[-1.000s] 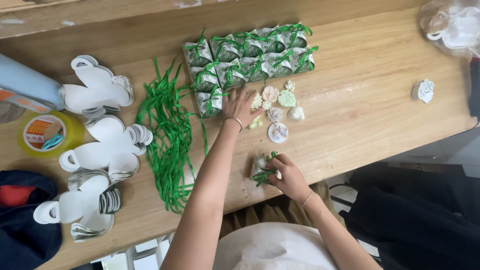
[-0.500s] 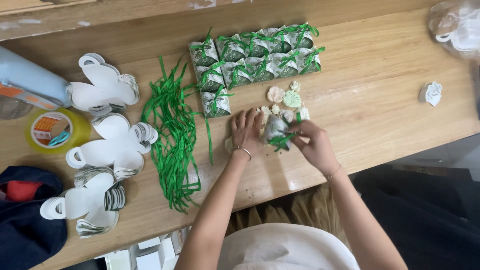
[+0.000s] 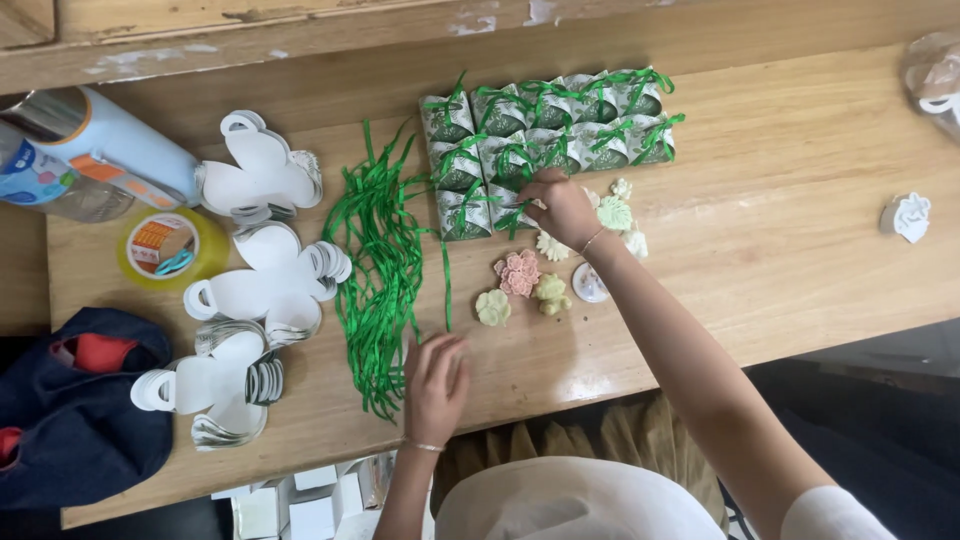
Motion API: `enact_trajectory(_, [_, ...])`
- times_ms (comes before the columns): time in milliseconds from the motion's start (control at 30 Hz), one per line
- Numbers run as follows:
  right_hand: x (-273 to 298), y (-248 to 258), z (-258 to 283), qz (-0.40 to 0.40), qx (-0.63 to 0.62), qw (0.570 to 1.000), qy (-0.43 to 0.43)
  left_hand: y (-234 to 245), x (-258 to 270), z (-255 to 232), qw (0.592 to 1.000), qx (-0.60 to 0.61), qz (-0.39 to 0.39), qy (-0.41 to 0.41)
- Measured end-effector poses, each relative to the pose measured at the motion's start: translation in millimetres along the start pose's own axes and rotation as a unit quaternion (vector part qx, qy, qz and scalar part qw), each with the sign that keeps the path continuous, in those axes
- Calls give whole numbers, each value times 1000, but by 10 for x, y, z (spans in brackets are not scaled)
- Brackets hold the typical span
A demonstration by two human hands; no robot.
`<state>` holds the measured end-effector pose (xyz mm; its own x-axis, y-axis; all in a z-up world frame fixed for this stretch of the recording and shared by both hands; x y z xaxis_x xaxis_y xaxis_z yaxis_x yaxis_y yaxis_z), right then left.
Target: Packaging small flower-shaped wax products into individual plastic bags and decorative paper boxes, then tying them with green ribbons.
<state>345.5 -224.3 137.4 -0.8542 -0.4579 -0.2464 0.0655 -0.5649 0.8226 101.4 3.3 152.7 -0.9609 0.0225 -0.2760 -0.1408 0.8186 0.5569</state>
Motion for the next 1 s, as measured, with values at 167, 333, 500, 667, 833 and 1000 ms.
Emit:
enact_trajectory(167, [-102,-67,-41,13,10,1000,19,358,558,445,998,-49,-5,43])
enact_trajectory(333, [-129,-98,-105,32,38,998,31,466,580,524,993,-108,1,54])
enact_trajectory(500, [-126,-221,-48,49,157,986,-28,467,352,436,994,-75,-56,55])
enact_trajectory(667, [120,113,715,-68,134,988,-22,682,125,333,988,-99,-105,48])
enact_trajectory(833, [819,182,1319,-137,45,989,-23,1250,32,467,964,-150,-210,63])
enact_trajectory(1000, [1571,-214,1383,-73,-41,996,-36,1747,-135,1197,959,-119,-180,182])
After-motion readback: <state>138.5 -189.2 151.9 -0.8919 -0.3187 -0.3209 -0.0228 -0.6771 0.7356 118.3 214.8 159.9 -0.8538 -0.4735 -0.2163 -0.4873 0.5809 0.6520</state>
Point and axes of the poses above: each hand's wrist, its own x-axis away from the middle knuckle, its own y-axis out of the back of the hand, z = x × y, the point moved 6 cm from there along -x, towards the middle knuckle, and after that the axes turned 1 degree about z, right-handed, at the moved point
